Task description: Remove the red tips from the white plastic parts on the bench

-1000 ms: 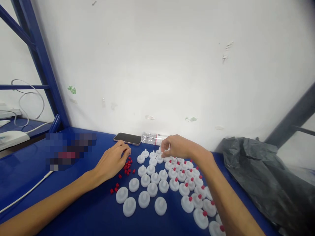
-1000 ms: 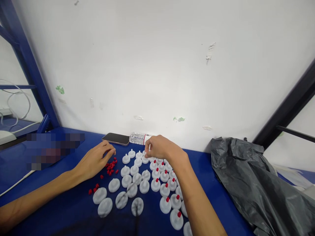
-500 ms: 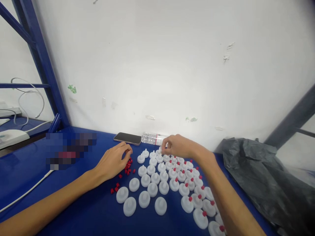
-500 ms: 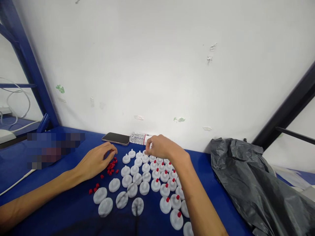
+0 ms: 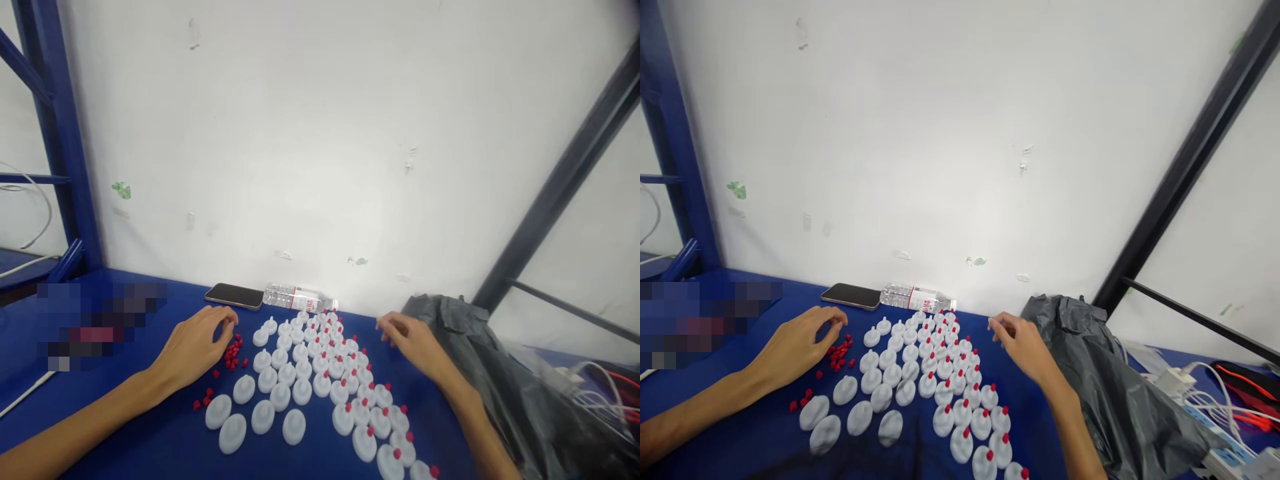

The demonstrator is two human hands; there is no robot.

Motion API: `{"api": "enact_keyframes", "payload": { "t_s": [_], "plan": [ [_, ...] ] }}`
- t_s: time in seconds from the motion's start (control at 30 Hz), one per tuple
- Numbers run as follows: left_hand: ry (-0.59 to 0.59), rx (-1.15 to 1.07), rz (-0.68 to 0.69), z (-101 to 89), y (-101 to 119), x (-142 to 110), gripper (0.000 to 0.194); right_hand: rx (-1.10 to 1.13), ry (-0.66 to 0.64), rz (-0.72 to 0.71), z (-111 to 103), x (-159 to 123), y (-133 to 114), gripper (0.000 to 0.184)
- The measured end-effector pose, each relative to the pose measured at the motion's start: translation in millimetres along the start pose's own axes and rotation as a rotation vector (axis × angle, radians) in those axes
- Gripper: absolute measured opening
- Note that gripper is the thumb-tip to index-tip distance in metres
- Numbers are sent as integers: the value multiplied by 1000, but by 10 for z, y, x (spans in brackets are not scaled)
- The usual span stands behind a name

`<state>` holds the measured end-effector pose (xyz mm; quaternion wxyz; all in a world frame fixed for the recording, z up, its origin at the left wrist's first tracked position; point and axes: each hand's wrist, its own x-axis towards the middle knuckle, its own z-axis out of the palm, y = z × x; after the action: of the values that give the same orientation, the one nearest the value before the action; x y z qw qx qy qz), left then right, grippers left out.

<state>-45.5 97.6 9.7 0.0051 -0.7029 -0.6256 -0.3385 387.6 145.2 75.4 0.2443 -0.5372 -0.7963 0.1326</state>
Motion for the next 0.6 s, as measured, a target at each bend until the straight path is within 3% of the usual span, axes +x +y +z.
{"api": "enact_keyframes", "payload": {
  "t_s": [0.1, 0.27, 0.47, 0.6],
  "plan": [
    [12, -21, -6, 17, -66, 40, 22, 30, -90, 45, 116, -60, 207, 43],
    [0, -42, 40, 36, -85, 62, 17, 180, -201, 43, 99, -142, 216, 50],
    [-36, -33, 61, 81, -59, 23, 17, 581, -686, 120, -3, -264, 206, 39],
    [-64, -30, 61, 95, -59, 10, 17, 566, -690, 117, 71, -279, 228, 34]
  ]
}}
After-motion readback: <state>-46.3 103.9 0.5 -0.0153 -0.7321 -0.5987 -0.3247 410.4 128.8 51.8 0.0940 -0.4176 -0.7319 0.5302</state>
